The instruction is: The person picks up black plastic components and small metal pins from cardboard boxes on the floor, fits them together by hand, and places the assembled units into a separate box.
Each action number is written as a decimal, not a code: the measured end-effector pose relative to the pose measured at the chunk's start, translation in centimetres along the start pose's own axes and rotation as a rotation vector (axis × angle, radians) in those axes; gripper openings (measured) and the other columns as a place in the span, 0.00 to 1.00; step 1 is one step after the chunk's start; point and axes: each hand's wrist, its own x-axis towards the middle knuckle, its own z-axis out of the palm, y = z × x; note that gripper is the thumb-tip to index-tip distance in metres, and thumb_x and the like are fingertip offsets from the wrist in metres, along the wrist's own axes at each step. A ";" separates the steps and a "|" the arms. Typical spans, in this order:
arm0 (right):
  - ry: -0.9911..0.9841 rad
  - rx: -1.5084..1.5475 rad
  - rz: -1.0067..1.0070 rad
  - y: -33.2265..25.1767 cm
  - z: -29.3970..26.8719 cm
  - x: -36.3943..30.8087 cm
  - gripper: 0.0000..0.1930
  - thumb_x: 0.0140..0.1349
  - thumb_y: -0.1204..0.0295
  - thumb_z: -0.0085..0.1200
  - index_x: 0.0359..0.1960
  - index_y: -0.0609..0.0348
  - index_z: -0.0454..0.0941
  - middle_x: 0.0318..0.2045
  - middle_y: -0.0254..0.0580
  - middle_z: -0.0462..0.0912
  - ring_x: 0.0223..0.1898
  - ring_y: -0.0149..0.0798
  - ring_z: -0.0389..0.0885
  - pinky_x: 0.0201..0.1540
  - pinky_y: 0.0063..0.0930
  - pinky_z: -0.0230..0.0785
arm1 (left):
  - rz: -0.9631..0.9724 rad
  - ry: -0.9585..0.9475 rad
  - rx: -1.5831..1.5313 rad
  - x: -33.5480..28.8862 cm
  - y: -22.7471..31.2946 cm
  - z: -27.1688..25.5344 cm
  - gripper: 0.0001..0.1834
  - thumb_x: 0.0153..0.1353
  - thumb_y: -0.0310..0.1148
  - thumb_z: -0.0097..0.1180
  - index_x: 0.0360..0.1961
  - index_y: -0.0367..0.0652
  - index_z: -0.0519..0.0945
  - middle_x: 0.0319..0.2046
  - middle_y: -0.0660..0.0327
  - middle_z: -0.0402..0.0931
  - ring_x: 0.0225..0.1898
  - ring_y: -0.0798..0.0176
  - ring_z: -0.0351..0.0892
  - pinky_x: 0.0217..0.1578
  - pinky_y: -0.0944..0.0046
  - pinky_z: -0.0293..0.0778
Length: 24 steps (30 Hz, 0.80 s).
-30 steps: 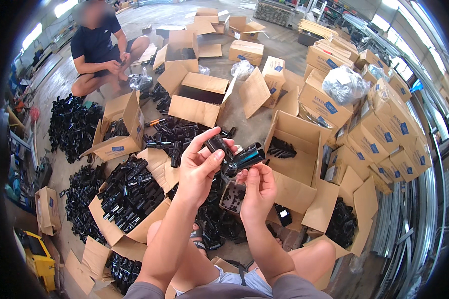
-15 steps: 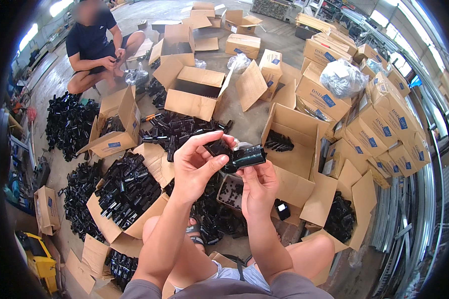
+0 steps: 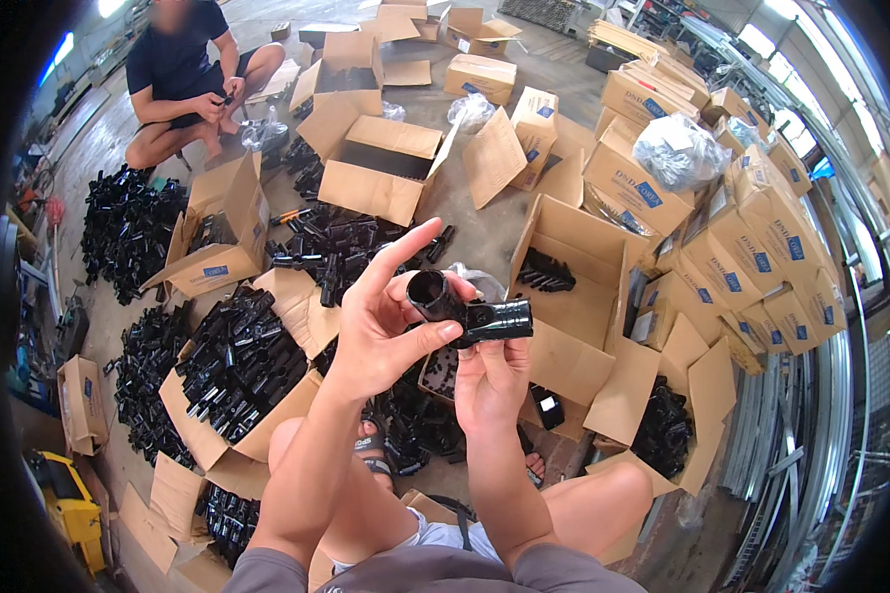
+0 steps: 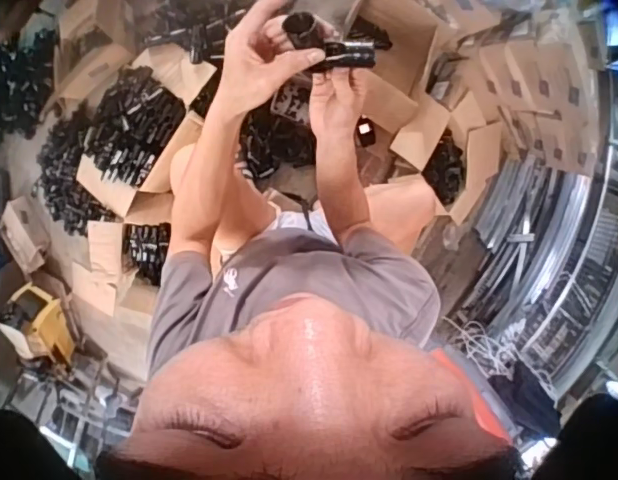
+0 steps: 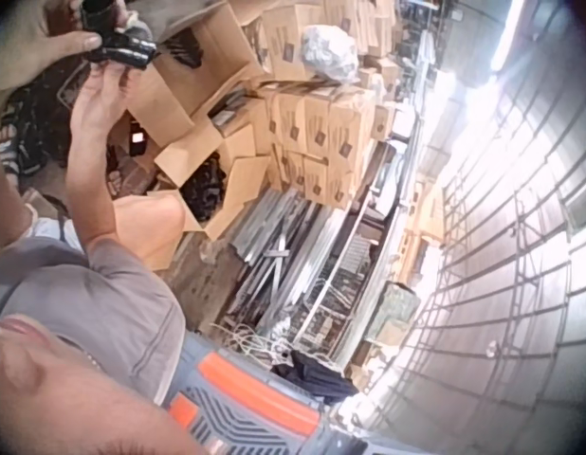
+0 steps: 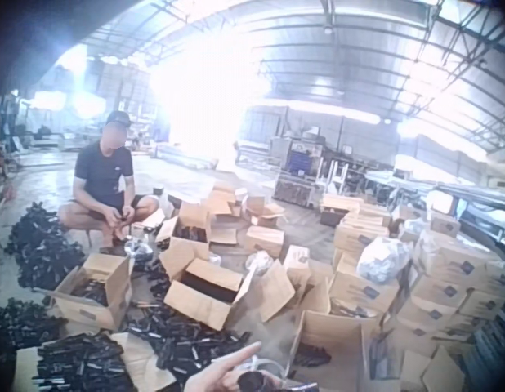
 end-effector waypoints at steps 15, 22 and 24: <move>-0.084 -0.027 0.154 -0.5 -1.1 0.4 0.18 0.71 0.71 0.59 0.60 0.60 0.75 0.50 0.41 0.84 0.41 0.26 0.82 0.37 0.19 0.75 | -0.107 -0.065 0.074 -0.1 0.8 -0.8 0.43 0.55 0.14 0.68 0.72 0.37 0.66 0.50 0.51 0.84 0.45 0.70 0.85 0.41 0.73 0.81; 0.139 -0.144 0.183 -1.7 0.7 -0.8 0.12 0.75 0.69 0.54 0.52 0.64 0.81 0.47 0.43 0.86 0.46 0.33 0.85 0.47 0.27 0.77 | -0.002 -0.063 0.510 0.2 0.5 -0.9 0.38 0.55 0.17 0.69 0.68 0.41 0.73 0.49 0.57 0.86 0.44 0.75 0.83 0.44 0.71 0.79; 0.163 -0.279 0.165 -1.9 1.2 -0.6 0.13 0.76 0.69 0.52 0.54 0.65 0.79 0.46 0.43 0.86 0.46 0.34 0.85 0.49 0.28 0.79 | 0.019 -0.090 0.641 0.2 0.3 -0.4 0.38 0.53 0.18 0.69 0.68 0.42 0.74 0.48 0.59 0.87 0.46 0.75 0.83 0.46 0.68 0.79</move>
